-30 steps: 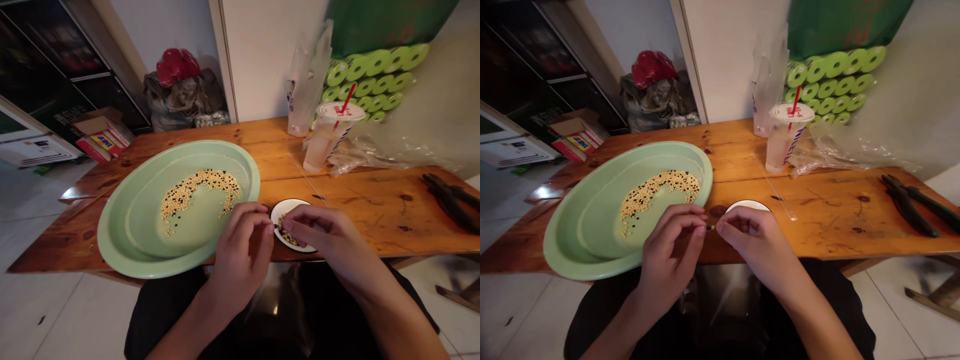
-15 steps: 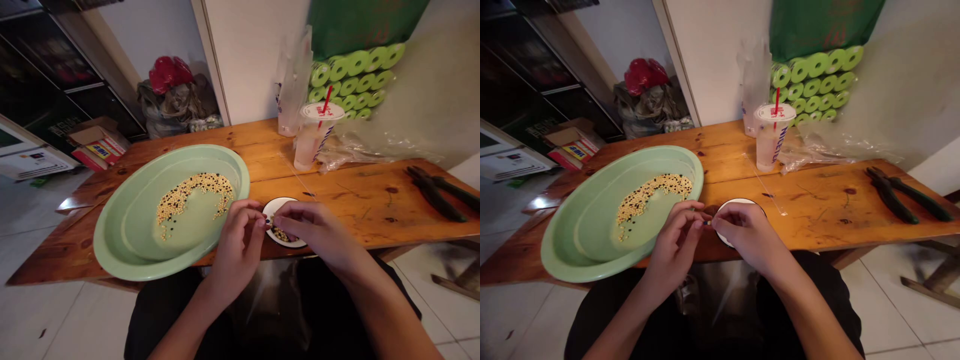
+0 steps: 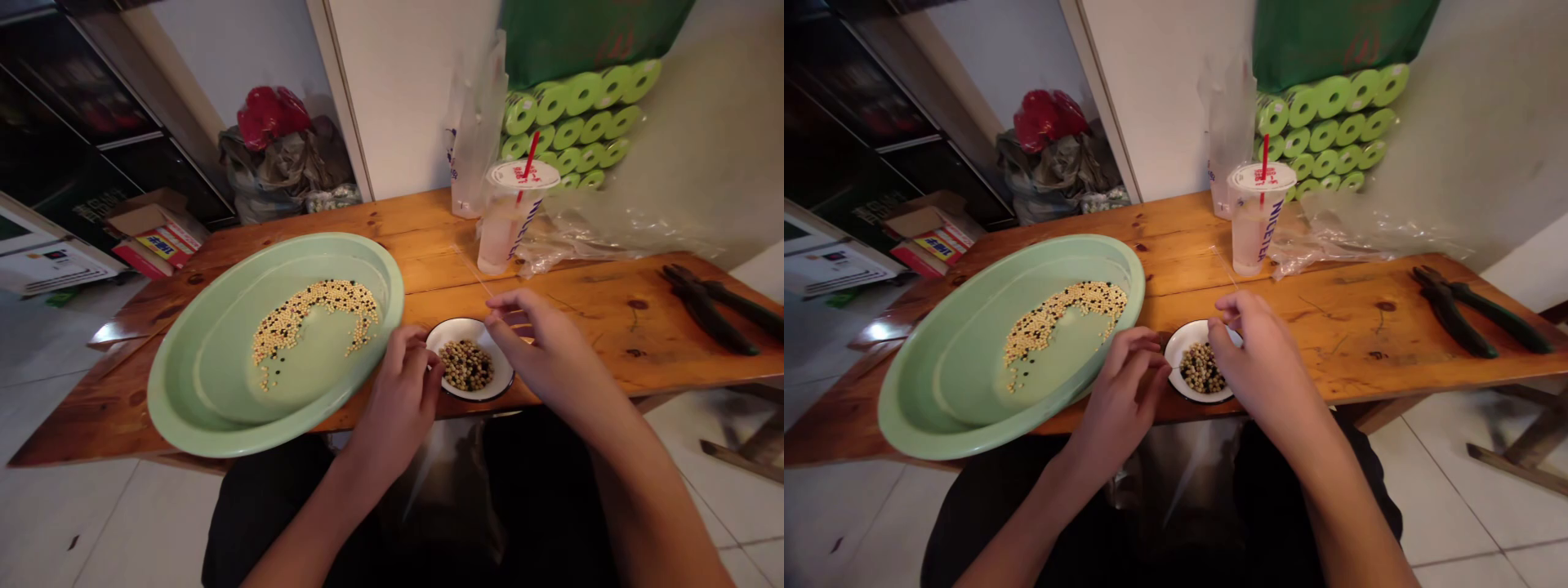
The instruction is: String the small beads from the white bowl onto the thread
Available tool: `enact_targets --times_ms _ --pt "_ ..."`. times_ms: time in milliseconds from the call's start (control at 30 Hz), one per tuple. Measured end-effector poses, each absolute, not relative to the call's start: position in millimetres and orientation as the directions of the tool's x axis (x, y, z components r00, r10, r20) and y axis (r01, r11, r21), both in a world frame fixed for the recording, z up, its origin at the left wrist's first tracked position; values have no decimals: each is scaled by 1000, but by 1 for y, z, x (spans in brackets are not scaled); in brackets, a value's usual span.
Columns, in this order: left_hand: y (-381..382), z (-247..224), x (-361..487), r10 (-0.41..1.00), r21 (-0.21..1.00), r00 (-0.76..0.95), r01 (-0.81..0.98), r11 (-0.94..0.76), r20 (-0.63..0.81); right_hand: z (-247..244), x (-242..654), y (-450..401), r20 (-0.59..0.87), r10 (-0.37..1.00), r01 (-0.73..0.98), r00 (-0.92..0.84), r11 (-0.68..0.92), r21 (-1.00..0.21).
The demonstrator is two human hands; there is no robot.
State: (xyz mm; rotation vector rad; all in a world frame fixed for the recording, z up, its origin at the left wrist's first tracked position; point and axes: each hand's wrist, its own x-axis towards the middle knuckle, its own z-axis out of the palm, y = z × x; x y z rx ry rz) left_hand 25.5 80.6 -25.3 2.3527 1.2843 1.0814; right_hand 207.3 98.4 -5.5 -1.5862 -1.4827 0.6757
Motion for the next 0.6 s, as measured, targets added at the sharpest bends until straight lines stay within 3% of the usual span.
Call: enact_targets --times_ms 167,300,467,600 --pt "80 -26 25 776 492 350 619 -612 525 -9 211 101 187 973 567 133 80 -820" --pt "78 -19 24 752 508 294 589 -629 591 -8 210 100 131 991 564 0 108 -819" --pt "73 -11 21 723 519 201 572 -635 661 4 204 94 31 964 465 -262 155 -871" --pt "72 -7 19 695 536 152 530 -657 703 14 204 91 3 952 350 -307 116 -930"
